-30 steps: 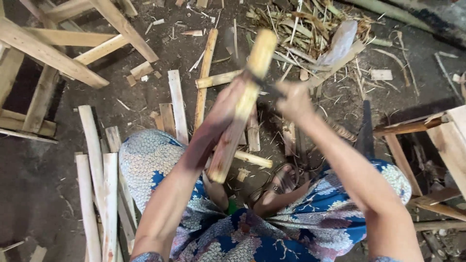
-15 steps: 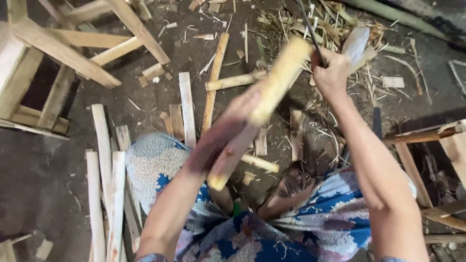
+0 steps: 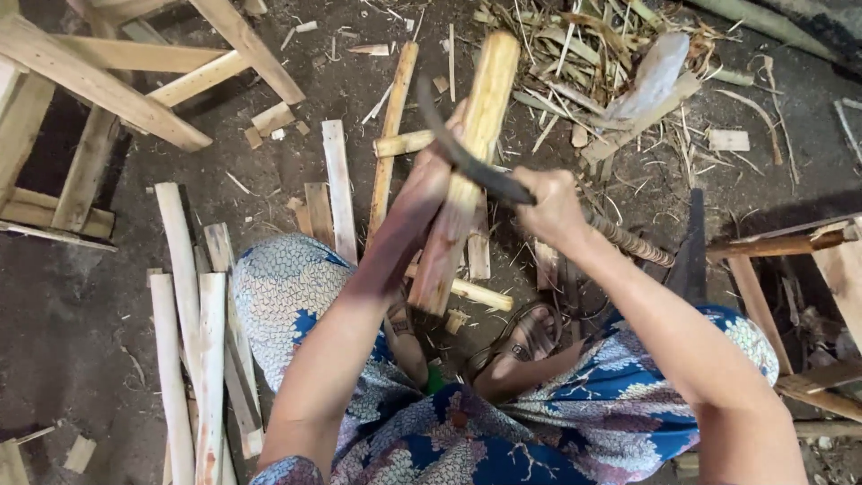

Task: The person sits on the floor and uses a machete to shave and shape a piece of wood. They rotate the wood to work on different sides, then set it down and pick up other pieces of wood from the surrounding debris.

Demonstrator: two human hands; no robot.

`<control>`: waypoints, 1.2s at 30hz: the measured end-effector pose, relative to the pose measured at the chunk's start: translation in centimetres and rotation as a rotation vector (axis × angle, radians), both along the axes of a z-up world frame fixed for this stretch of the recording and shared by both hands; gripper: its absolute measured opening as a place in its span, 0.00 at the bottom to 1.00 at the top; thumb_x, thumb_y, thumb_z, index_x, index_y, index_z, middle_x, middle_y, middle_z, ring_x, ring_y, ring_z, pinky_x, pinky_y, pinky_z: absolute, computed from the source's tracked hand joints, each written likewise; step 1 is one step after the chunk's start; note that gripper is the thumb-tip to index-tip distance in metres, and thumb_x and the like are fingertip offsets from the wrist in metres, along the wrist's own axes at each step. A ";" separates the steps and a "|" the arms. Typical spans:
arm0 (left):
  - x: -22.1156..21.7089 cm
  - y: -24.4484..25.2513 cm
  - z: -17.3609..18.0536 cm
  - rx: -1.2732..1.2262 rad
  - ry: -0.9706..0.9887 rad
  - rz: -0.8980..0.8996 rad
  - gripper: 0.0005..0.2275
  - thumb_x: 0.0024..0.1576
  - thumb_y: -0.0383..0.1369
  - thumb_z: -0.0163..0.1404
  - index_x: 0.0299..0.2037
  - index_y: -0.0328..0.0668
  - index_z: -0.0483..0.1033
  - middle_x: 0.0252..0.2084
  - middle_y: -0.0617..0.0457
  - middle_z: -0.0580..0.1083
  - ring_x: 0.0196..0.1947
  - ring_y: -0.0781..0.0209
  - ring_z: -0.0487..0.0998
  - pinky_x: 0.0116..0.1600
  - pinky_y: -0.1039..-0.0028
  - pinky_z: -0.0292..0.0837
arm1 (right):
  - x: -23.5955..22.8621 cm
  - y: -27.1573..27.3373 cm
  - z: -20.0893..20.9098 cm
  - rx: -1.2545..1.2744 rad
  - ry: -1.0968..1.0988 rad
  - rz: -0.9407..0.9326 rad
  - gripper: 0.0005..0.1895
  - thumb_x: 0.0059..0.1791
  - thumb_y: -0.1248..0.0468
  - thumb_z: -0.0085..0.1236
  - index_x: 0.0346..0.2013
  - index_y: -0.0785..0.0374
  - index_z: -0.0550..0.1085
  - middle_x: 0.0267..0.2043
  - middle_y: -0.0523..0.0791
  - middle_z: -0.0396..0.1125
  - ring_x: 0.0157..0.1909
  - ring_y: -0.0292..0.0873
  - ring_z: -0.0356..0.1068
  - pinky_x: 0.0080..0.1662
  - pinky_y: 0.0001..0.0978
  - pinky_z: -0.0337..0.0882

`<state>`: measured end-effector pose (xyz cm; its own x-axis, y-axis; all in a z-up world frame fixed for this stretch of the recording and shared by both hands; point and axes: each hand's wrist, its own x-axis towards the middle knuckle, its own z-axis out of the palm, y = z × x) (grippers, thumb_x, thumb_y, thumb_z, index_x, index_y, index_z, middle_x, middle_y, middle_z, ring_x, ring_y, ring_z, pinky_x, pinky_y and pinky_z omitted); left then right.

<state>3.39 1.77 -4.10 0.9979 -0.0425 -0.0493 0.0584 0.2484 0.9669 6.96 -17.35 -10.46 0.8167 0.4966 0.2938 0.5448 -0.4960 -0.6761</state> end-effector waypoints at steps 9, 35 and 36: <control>-0.9 -0.8 -0.2 -0.147 0.130 0.046 0.21 0.60 0.41 0.43 0.61 0.40 0.61 0.44 0.37 0.72 0.33 0.55 0.79 0.34 0.68 0.81 | 2.1 -0.5 4.1 -0.055 -0.193 -0.035 0.10 0.31 0.77 0.47 0.24 0.69 0.72 0.20 0.55 0.64 0.26 0.62 0.67 0.37 0.42 0.67; -4.5 -1.7 3.4 -0.079 -0.135 -0.175 0.21 0.64 0.39 0.33 0.66 0.44 0.53 0.57 0.42 0.60 0.44 0.56 0.70 0.45 0.66 0.72 | 4.4 -4.0 -2.0 -0.111 -0.330 0.017 0.06 0.32 0.73 0.52 0.21 0.62 0.70 0.16 0.51 0.62 0.23 0.55 0.67 0.32 0.39 0.67; -5.3 -1.3 3.7 -0.026 -0.138 -0.175 0.21 0.64 0.39 0.34 0.66 0.44 0.54 0.66 0.44 0.57 0.52 0.58 0.66 0.53 0.66 0.70 | 6.1 -4.2 -2.6 -0.134 -0.556 -0.010 0.06 0.31 0.77 0.52 0.21 0.66 0.71 0.17 0.52 0.62 0.24 0.56 0.67 0.34 0.39 0.69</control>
